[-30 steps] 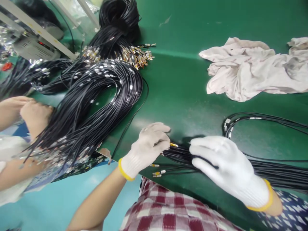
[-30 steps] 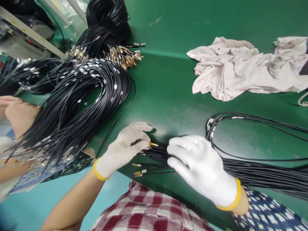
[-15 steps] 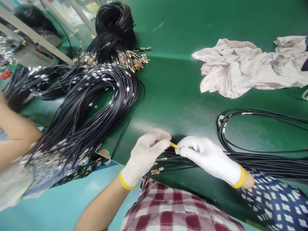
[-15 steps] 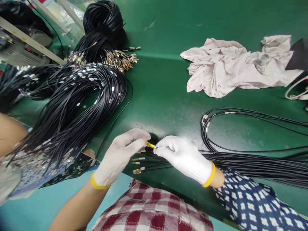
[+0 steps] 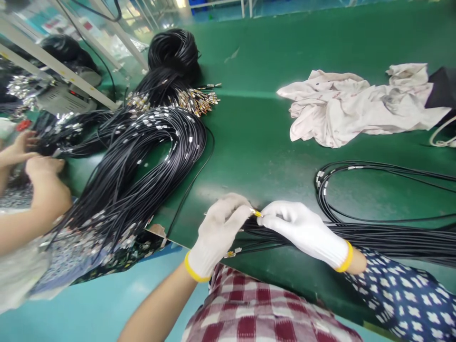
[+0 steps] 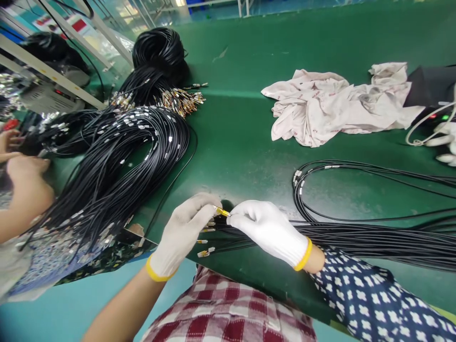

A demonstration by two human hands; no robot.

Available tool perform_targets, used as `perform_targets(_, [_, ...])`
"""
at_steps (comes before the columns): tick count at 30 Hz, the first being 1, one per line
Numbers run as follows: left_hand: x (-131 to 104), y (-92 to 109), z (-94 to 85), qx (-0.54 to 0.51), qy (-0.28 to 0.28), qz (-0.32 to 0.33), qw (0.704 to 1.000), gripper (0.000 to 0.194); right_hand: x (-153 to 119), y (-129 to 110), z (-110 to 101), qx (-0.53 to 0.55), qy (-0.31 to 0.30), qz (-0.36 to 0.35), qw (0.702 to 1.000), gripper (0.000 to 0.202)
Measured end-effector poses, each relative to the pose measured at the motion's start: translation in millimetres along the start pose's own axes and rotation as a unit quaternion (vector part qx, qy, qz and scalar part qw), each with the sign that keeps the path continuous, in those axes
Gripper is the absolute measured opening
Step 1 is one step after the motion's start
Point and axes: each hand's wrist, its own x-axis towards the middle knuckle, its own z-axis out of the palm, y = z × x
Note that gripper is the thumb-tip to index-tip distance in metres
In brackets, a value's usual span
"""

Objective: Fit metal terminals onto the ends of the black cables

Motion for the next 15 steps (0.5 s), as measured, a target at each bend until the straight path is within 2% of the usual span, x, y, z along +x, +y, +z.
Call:
perform_targets(5, [-0.8,-3.8,4.5,-0.013,0.011,0.023,1.0,0.018,-0.3,-10.3,0.7,-0.078,0.013,-0.055,0.995,0.017])
perform_targets(10, [-5.2,-11.3,9.3,-0.046,0.038,0.055,0.997,0.018,3.4,-14.6,6.1,-0.106,0.04,-0.12,0.986,0.018])
perform_targets(15, [-7.6,-17.1,17.4,-0.081,0.065,0.046,0.994,0.019,2.0,-8.9,6.6,-0.107,0.04,-0.111,0.987,0.019])
